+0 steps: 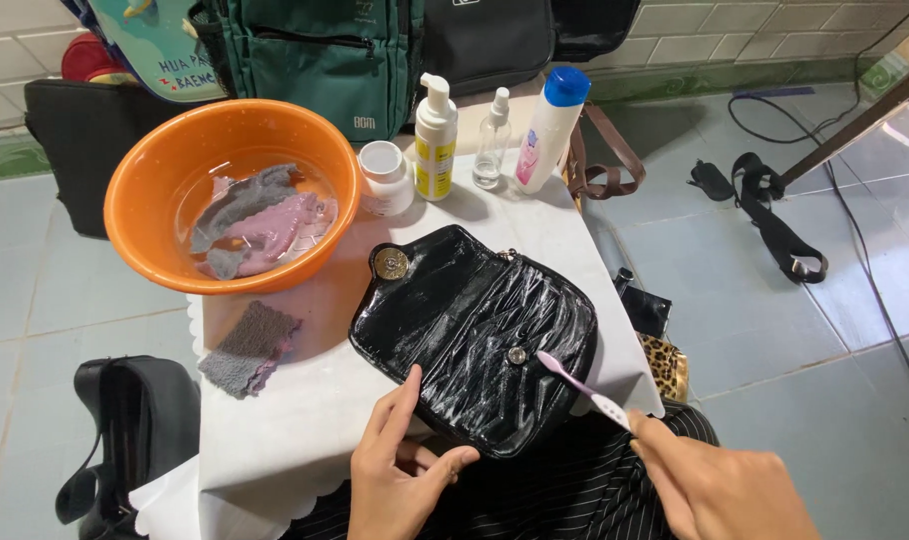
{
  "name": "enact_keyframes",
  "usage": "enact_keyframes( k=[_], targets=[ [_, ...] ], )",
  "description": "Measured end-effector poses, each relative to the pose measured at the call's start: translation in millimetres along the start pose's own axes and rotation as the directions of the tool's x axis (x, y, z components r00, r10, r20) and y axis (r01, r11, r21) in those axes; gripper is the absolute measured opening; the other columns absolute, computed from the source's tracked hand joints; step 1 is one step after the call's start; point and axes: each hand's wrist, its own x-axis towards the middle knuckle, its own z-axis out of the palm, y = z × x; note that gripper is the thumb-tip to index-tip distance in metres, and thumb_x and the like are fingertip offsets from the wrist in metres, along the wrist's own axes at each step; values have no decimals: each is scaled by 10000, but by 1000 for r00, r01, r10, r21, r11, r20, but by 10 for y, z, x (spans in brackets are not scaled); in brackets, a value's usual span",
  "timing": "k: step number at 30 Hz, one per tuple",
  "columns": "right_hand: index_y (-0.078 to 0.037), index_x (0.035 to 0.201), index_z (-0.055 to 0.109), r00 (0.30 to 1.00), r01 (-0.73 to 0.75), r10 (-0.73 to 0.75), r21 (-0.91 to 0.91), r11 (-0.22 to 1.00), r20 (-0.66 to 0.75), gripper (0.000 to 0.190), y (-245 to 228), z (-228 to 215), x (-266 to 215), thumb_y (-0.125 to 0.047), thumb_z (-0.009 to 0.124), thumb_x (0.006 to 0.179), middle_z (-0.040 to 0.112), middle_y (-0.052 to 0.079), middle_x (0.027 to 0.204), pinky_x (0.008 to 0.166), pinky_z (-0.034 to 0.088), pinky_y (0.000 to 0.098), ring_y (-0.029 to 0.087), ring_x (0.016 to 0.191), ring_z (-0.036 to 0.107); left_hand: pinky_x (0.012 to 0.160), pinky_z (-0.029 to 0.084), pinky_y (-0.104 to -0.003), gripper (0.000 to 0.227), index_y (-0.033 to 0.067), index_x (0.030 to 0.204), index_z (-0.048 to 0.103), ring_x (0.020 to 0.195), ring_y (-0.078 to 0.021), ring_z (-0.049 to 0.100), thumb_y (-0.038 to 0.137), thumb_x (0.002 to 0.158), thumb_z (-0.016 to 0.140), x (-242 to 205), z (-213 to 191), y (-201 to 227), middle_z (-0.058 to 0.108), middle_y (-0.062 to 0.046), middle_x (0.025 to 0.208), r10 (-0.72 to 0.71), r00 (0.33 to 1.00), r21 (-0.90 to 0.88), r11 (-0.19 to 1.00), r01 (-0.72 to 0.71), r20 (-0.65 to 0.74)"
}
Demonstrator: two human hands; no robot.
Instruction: Clean a black leather purse using a toothbrush and cleaning liquid.
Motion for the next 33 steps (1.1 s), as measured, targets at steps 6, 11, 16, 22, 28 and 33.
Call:
enact_keyframes(
  k=[6,11,16,22,28,33],
  targets=[
    [-219,1172,628,984,11,-5,30,999,-176,244,-25,-104,485,-323,536,972,703,29,547,425,465,396,241,367,621,422,577,-197,944,46,1451,536,449,-112,671,-79,600,926,-1,20,9,642,-79,1245,31,1000,24,999,-31,5],
    [-316,1109,610,996,26,-40,176,984,80,172,5,-6,472,-345,511,972,659,-62,483,408,415,322,134,336,563,430,588,-198,928,38,1444,542,452,-110,679,-86,605,919,30,17,49,653,-79,1274,0,1000,0,1000,0,-4],
    [-214,1124,598,988,99,-83,127,987,-127,198,-104,46,412,-307,468,1008,523,-45,409,301,305,308,120,261,430,437,586,-203,932,49,1452,537,453,-114,688,-69,610,919,-11,8,55,663,-72,1251,-19,1000,33,999,20,-8],
    [-232,1105,643,986,147,-131,178,973,-99,238,-41,183,561,-320,441,1016,498,-49,399,271,280,272,101,257,365,421,578,-197,925,42,1444,546,445,-108,673,-87,606,914,-26,27,23,662,-75,1243,12,1000,18,1000,-12,-4],
    [-237,1108,614,980,197,-193,300,933,-44,191,-372,-59,494,-292,586,927,701,-11,544,464,451,415,240,419,645,410,593,-201,917,29,1423,563,427,-96,658,-101,589,920,4,20,7,664,-94,1281,23,999,-18,1000,-23,-28],
    [-168,1132,570,949,267,-243,103,958,-201,177,-276,133,706,-261,476,1015,479,-39,419,256,280,320,115,251,383,408,593,-198,914,45,1429,561,424,-100,674,-92,599,918,-5,9,4,662,-81,1287,38,999,-4,999,-38,-17]
  ],
)
